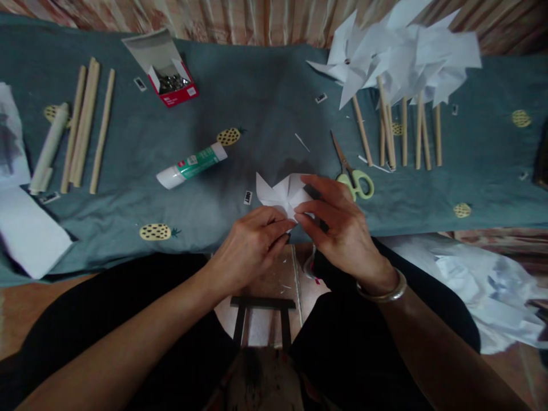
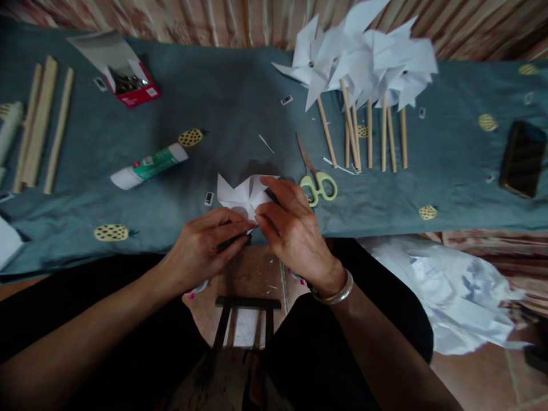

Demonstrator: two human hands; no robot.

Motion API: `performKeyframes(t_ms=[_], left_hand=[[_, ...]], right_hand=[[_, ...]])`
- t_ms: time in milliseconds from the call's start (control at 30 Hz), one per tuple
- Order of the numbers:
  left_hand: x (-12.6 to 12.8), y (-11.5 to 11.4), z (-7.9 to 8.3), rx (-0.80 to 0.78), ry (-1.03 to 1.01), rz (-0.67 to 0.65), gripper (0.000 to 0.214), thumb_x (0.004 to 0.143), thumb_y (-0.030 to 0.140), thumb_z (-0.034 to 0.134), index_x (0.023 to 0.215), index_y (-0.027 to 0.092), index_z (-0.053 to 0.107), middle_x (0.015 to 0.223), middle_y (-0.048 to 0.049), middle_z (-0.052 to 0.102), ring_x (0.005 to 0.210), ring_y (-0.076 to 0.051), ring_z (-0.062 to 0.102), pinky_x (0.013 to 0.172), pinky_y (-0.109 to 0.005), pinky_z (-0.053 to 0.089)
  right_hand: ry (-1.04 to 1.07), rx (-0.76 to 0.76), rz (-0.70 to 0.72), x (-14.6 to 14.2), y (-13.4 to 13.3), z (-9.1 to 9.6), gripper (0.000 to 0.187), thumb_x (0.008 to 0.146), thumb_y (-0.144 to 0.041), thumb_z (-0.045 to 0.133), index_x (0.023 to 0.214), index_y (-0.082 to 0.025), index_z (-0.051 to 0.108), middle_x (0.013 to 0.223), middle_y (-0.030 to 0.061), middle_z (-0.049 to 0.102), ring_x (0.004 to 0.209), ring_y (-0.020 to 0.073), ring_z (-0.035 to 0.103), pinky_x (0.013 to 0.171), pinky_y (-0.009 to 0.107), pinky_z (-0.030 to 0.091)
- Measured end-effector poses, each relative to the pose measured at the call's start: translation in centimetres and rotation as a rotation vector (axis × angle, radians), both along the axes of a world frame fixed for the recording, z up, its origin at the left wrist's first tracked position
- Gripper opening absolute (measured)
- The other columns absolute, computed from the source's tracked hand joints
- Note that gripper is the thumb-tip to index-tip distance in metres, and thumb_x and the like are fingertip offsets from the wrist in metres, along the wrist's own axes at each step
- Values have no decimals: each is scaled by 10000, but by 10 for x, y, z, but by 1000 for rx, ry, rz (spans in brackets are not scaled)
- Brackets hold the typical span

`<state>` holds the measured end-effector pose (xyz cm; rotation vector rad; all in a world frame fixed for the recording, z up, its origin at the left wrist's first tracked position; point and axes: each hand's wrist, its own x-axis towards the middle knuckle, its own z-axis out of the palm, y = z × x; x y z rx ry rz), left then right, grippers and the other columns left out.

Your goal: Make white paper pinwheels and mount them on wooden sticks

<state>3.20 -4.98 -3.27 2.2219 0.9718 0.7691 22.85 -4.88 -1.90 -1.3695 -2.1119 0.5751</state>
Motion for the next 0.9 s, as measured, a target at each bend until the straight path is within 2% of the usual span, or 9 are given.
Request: performKeyframes(t_ms=[100,233,367,733,900], left_hand=[[0,0,0,9,2,2,184,891,93,570,1035,121,682,931,-74,679,876,-170,663,761,-294,577],[0,0,0,13,5,12,190,897,105,561,1033,151,686,934,-61,684,875,-165,668,752,-289,578],[0,1,1,15,9,6,191,899,102,556,1033,139,687,940,-65,688,878,-167,669,762,-290,578],[0,1,2,7,23,5,182,897,108,562,1023,142,689,948,-63,688,890,-172,671,774,-298,581],[0,2,2,-8,29,-4,193,904,113,551,1036,147,688,960,-64,690,906,-175,672,791,-309,583]], right_hand=[[13,-3,2,0,0,-1,145,925,-214,570,938,-292,691,1382,20,561,1299,280,490,1117,545,421],[12,-15,5,0,0,-1,173,931,-217,562,967,-330,688,1391,-16,552,1300,265,488,1113,540,425],[-15,20,20,-1,0,-1,154,935,-221,557,973,-288,691,1385,42,561,1292,284,494,1098,557,432],[22,7,3,-4,0,0,224,927,-208,555,1025,-358,690,1384,-38,550,1304,267,486,1120,529,415],[7,-14,33,-4,1,-1,307,923,-163,507,1090,-359,672,1409,-19,538,1322,294,466,1120,557,397]])
